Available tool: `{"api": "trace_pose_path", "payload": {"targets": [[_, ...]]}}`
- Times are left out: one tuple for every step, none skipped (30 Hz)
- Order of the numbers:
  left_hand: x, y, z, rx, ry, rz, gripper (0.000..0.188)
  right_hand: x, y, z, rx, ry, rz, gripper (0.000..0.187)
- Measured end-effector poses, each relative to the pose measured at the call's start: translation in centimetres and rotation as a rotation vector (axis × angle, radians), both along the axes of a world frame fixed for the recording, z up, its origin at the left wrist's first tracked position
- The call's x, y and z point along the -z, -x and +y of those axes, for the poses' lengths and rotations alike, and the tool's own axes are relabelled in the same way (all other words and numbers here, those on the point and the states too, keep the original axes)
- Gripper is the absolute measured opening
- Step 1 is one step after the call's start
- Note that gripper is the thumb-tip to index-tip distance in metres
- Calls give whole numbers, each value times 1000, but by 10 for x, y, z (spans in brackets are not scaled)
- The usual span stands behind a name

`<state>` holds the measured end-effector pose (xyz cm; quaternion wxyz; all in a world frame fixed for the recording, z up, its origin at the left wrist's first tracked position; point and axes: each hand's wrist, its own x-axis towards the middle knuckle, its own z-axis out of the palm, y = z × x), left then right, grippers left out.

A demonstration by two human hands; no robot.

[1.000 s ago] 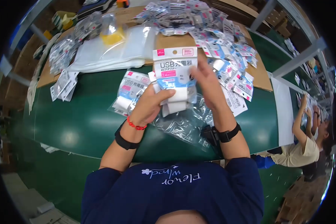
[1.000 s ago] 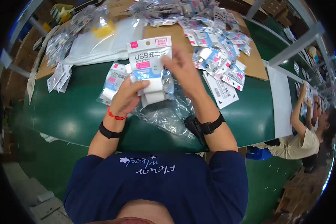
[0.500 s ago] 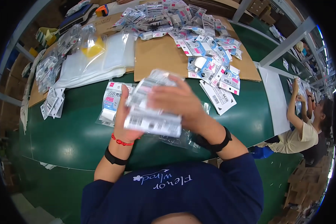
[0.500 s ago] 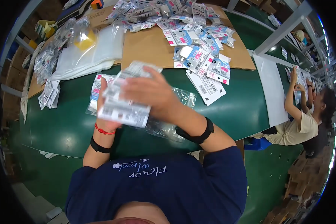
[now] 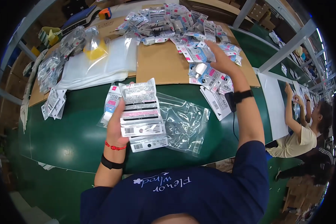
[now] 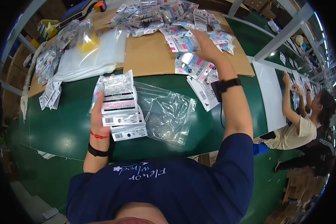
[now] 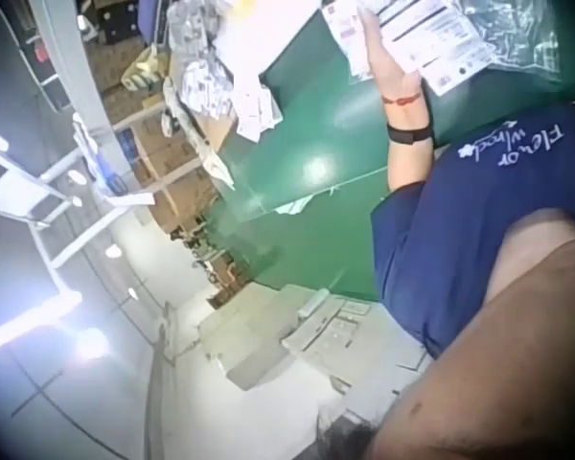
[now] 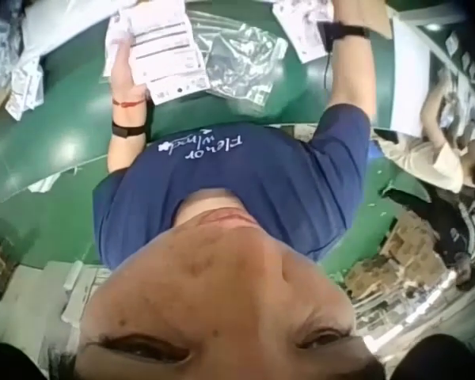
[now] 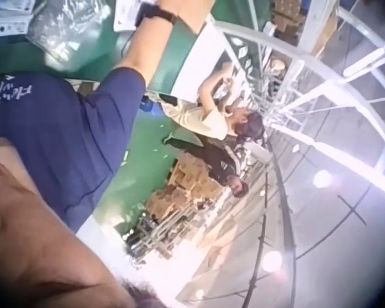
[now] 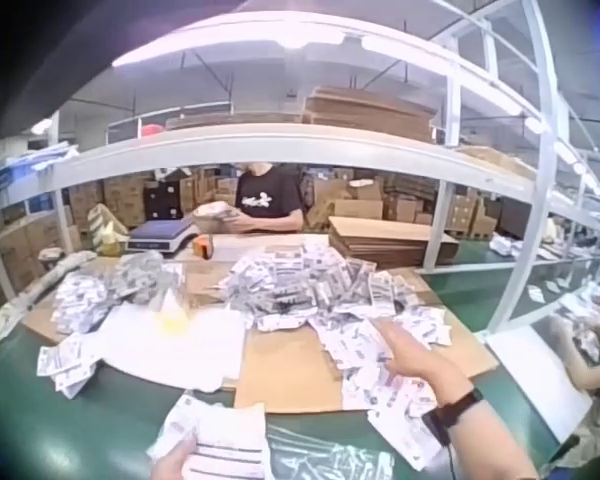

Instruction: The person packs two packaged USB chargers into a plastic bag, inserts a paper label, and sets the bag aside before repeating the process.

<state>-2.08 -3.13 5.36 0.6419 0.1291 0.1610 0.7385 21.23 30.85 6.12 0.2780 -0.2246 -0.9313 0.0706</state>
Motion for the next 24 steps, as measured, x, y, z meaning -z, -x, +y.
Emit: {"api": "trace_pose_path", "payload": {"targets": [[4,-2,0,-34,21,65,55,9,5,12,74,38,-137,72],[7,-3,-2,-69,47,125,53,11,12,14,146,80,-278,73],[8,-3,-3,-77,47,125,53,11,15,18,138,78,-278,73],[7,-3,-3,-103,52,196,52,11,18,21,135,143,-292,74],[7,-2,-3,-126,57,266,51,11,19,23,133,209,-306,75],[6,-2,-1,-147,61,337,50,12,19,25,134,274,-320,76],[7,0,-2,-157,67,336,50,12,22,22,123,276,-322,76],[8,3,-2,-146,42,234,49,14,23,18,125,291,-251,75],[10,6,-1,-134,16,130,48,15,23,12,128,307,-180,74],[11,8,2,-121,-11,27,47,17,22,7,133,322,-109,73],[11,10,6,-125,-8,26,47,18,20,1,128,325,-112,73],[11,11,9,-143,-20,18,46,11,23,-12,111,362,-11,72],[12,11,11,-166,-30,11,46,4,28,-28,90,402,89,70],[12,12,13,-194,-39,8,45,-5,33,-47,64,446,191,69],[12,11,14,-223,-32,10,45,-13,36,-71,76,420,167,66],[14,11,17,-262,-52,68,45,-19,38,-101,92,393,142,64],[14,11,21,-297,-75,130,44,-27,41,-128,41,278,129,61],[13,9,23,-328,-97,192,44,-32,45,-153,-6,161,119,58],[13,7,26,-340,-93,195,44,-33,48,-177,-18,165,120,58],[12,6,27,-376,-108,201,44,-33,54,-200,14,90,58,57],[11,4,28,-412,-124,206,45,-32,59,-218,46,12,-4,56],[10,0,31,-434,-147,208,46,-30,62,-228,48,9,-3,56],[11,-4,33,-434,-150,208,46,-27,66,-237,52,-15,-31,56],[14,-5,35,-455,-144,261,46,-23,71,-242,53,-41,-55,56]]}}
